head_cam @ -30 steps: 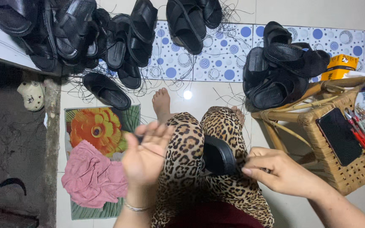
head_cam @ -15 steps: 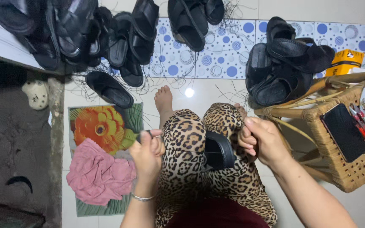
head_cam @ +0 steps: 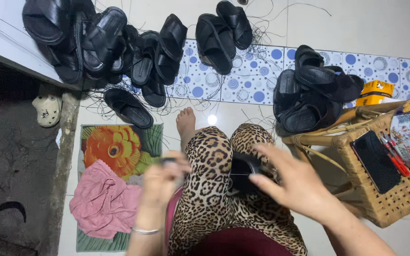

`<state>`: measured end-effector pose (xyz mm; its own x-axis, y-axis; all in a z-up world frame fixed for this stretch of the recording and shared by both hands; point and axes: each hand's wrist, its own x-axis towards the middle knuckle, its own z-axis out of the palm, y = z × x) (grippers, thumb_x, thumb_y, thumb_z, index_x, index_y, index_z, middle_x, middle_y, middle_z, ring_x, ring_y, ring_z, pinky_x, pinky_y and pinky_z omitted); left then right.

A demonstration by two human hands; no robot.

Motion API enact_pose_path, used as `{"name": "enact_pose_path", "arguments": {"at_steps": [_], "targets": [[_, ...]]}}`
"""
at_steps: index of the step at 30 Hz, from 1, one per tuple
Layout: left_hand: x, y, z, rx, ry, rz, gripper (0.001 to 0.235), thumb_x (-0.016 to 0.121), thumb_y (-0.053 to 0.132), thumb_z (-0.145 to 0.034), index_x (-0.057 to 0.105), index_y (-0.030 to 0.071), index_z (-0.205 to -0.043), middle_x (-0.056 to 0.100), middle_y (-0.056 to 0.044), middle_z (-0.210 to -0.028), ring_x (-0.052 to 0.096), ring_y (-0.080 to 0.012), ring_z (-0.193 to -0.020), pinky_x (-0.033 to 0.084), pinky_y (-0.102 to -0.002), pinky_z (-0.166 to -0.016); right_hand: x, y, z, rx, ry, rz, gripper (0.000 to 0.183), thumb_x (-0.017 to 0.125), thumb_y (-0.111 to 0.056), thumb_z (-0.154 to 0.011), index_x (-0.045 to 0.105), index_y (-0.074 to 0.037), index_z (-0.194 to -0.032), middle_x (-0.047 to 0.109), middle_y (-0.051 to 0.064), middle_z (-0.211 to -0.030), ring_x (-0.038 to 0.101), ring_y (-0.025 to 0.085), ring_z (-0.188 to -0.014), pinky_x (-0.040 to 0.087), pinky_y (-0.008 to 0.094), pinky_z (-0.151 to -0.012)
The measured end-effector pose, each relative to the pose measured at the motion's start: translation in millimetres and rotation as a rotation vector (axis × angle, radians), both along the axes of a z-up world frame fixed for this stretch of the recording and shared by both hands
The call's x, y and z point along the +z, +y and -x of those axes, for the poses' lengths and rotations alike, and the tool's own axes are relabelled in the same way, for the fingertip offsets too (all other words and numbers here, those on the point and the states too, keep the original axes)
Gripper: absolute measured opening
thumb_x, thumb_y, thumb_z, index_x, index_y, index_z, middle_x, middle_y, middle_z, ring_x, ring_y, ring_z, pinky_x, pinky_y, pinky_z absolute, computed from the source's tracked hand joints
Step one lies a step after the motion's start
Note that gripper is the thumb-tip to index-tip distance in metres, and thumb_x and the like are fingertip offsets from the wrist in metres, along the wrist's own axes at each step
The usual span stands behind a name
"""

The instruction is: The person sits on the floor and sews a black slip-on shoe using a needle and thread. They repeatedly pass the needle through the shoe's sole and upper, pulling the thread to secure the stitching.

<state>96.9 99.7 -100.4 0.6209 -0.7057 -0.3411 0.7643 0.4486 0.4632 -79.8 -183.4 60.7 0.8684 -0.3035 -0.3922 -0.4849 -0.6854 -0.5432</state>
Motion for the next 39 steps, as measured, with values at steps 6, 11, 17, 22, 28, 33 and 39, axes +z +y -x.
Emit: {"name": "enact_pose_path", "arguments": {"at_steps": [6, 11, 17, 22, 28, 33, 39], "targets": [[-45, 76, -28, -0.031, -1.372, -2.048, 0.039, 0.068, 0.043, -0.09, 0.077, 0.006, -0.097, 0.068, -0.017, -0.121, 0.062, -0.042, -0.11, 0.044, -0.057, -0.094, -13, 10, -12, 0.001, 0.423, -0.202, 0.083, 0.055, -0.041, -0.096, 0.012, -0.05, -0.165, 0.073, 0.021, -0.119, 0.073, 0.04, -0.105, 0.051, 0.034, -0.093], [64, -38, 45, 0.324, -1.319, -1.098, 0.021, 0.065, 0.009, -0.088, 0.064, 0.0, -0.107, 0.061, -0.017, -0.114, 0.058, -0.0331, -0.113, 0.044, -0.044, -0.109, -46, 14, 24, -0.19, 0.139, -0.266, 0.075, 0.058, -0.029, -0.09, 0.03, -0.041, -0.159, 0.051, -0.007, -0.16, 0.047, 0.017, -0.041, 0.05, 0.026, -0.066], [83, -86, 113, -0.04, -1.73, -0.651, 0.037, 0.067, 0.022, -0.097, 0.064, -0.008, -0.119, 0.062, -0.024, -0.12, 0.063, -0.0409, -0.107, 0.059, -0.047, -0.081, -70, 24, 67, -0.374, -0.126, -0.16, 0.068, 0.064, -0.028, -0.087, 0.046, -0.031, -0.152, 0.057, -0.002, -0.155, 0.035, 0.011, -0.031, 0.045, 0.025, -0.049], [32, -44, 104, -0.108, -1.596, -0.651, 0.051, 0.076, 0.026, -0.095, 0.049, 0.006, -0.057, 0.055, -0.009, -0.055, 0.055, -0.0254, -0.049, 0.042, -0.042, -0.05, -64, 25, 70, -0.356, -0.156, -0.198, 0.068, 0.069, -0.029, -0.087, 0.047, -0.031, -0.151, 0.056, 0.004, -0.156, 0.049, 0.015, -0.034, 0.051, 0.028, -0.055], [23, 21, 39, -0.544, -0.999, -1.435, 0.056, 0.061, 0.058, -0.093, 0.059, 0.012, -0.063, 0.058, 0.001, -0.055, 0.054, -0.0156, -0.049, 0.046, -0.033, -0.048, -50, -15, 86, -0.358, -0.236, -0.163, 0.071, 0.068, -0.026, -0.089, 0.043, -0.01, -0.154, 0.072, 0.0, -0.103, 0.066, 0.011, -0.097, 0.052, 0.028, -0.088], [52, -15, 47, 0.022, -1.69, -1.143, 0.032, 0.064, 0.022, -0.097, 0.066, -0.003, -0.118, 0.063, -0.021, -0.121, 0.057, -0.0374, -0.116, 0.048, -0.048, -0.108, -27, -24, 105, 0.112, -0.207, -0.095, 0.062, 0.058, -0.025, -0.098, 0.044, -0.022, -0.158, 0.058, 0.003, -0.092, 0.064, 0.017, -0.094, 0.049, 0.029, -0.095], [89, -90, 87, -0.346, -1.668, -0.761, 0.055, 0.062, 0.052, -0.092, 0.069, -0.001, -0.108, 0.054, -0.022, -0.147, 0.043, -0.0402, -0.143, 0.026, -0.057, -0.124, -26, -25, 99, 0.312, 0.028, 0.226, 0.057, 0.06, -0.044, -0.095, 0.047, -0.05, -0.151, 0.055, -0.003, -0.082, 0.067, 0.022, -0.07, 0.055, 0.044, -0.054]]}}
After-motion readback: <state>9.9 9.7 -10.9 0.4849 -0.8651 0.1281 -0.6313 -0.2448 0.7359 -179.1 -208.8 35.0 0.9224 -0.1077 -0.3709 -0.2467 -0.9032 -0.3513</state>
